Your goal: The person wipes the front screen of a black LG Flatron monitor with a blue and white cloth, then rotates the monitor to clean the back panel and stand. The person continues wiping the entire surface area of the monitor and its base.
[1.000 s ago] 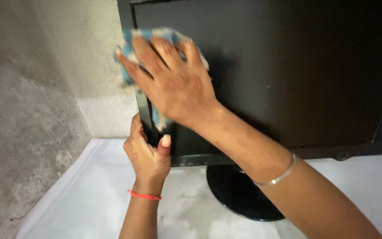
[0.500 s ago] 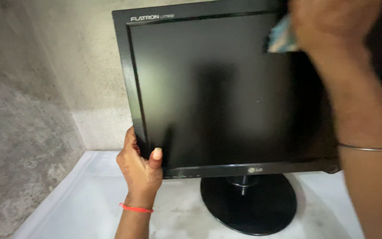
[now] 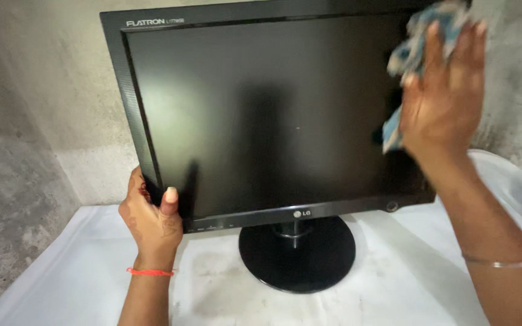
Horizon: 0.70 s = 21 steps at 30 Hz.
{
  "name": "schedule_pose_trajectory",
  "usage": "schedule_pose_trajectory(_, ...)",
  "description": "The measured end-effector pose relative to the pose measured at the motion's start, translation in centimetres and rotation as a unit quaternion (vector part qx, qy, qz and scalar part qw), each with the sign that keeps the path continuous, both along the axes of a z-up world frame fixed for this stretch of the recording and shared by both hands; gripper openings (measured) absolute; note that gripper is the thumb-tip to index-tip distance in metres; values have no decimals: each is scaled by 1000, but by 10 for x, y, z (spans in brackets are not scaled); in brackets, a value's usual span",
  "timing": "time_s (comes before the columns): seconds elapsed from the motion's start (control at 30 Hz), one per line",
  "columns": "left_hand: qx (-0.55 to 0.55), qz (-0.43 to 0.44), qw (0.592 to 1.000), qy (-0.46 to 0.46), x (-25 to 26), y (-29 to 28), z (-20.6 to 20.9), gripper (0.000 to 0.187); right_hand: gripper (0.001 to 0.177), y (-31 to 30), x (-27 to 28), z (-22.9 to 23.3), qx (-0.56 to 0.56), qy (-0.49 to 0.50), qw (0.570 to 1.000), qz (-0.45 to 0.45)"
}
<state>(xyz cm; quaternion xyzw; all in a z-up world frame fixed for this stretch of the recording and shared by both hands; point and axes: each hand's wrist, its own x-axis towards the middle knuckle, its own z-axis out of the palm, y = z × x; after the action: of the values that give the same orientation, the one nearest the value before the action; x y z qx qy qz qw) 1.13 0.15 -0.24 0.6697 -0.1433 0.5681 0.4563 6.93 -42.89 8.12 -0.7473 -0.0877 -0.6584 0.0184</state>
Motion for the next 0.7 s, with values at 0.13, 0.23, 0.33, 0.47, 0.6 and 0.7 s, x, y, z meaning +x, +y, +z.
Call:
schedule_pose_trajectory(0.13, 16, -2, 1000, -22, -2, -1, 1, 97, 63, 12, -26, -57, -50, 40, 998, -16)
schedule_pose_trajectory(0.23, 19, -8, 999, -42, -2, -2, 0, 95, 65, 22, -38, -88, -71, 107, 991, 23)
schedule_pose_trajectory(0.33, -20, 3, 1000, 10, -1, -2, 0, 100, 65, 32, -42, -97, -152, 148, 976, 44)
schedule_pose_trajectory(0.47, -14, 4, 1000, 0, 0, -2, 1, 101, 69, 36, -36, -73, -196, 198, 956, -89)
schedule_pose_trajectory(0.6, -14, -7, 1000, -10, -1, -2, 1, 102, 70, 28, -24, -28, -24, 125, 992, 4)
schedule_pose_trajectory(0.7, -15, 3, 1000, 6, -1, -1, 6, 104, 66, 44, -15, 0, 27, 81, 996, -31)
